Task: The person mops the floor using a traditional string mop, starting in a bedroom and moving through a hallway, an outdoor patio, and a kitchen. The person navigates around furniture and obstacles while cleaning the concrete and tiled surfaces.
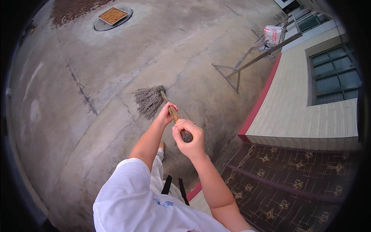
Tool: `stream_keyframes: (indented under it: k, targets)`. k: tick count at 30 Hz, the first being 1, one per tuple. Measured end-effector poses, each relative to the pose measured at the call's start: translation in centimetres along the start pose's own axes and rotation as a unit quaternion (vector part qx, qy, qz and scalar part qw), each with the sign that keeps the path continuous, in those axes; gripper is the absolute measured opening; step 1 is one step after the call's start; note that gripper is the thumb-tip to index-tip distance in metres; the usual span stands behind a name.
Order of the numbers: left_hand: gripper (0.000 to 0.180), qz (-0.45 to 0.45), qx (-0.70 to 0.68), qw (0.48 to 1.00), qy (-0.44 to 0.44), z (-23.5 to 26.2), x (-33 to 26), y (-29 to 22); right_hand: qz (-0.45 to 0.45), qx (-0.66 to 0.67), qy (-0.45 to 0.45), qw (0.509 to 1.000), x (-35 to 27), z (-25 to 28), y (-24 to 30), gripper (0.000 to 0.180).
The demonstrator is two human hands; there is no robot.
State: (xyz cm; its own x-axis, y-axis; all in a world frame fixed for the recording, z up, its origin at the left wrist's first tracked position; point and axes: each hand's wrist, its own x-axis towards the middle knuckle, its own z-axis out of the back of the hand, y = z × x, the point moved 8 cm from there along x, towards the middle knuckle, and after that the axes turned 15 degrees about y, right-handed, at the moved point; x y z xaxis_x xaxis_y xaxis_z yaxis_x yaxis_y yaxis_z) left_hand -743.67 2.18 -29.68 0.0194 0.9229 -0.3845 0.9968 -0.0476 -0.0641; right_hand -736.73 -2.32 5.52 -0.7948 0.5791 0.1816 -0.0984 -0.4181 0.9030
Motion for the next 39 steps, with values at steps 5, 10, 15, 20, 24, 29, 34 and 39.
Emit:
stream_keyframes:
  k: [5,10,15,20,24,29,34,39]
  targets:
    - [0.010,0.104,-0.135,0.984,0.052,-1.4,4.5,2.0,0.043,-0.098,-0.015,0.994,1.7,-1.3,-0.6,0.019]
    - [0.010,0.099,-0.061,0.993,0.022,-3.2,2.6,3.4,0.087,-0.134,-0.005,0.987,2.9,1.9,1.9,0.017]
    - [0.011,0.082,0.035,0.996,0.005,-6.8,-4.1,4.0,0.134,-0.128,-0.006,0.983,1.0,4.5,5.3,0.011]
    - [0.013,0.006,0.033,0.996,-0.080,-6.8,-9.6,6.1,0.103,-0.051,0.012,0.993,-0.5,7.7,5.3,0.011]
    - [0.016,-0.057,0.000,0.990,-0.128,1.8,-12.1,8.4,0.004,0.059,0.034,0.998,-2.2,9.1,0.1,0.015]
    - [0.017,-0.046,-0.076,0.940,-0.328,10.8,-13.3,14.8,-0.217,0.199,0.042,0.955,-7.4,10.3,-13.5,0.016]
    - [0.018,-0.008,-0.089,0.902,-0.421,13.7,-12.0,20.7,-0.346,0.263,0.040,0.900,-12.3,11.6,-24.2,0.018]
    - [0.019,0.054,-0.152,0.892,-0.423,9.0,-5.1,25.8,-0.354,0.281,0.019,0.892,-12.2,19.7,-29.5,0.019]
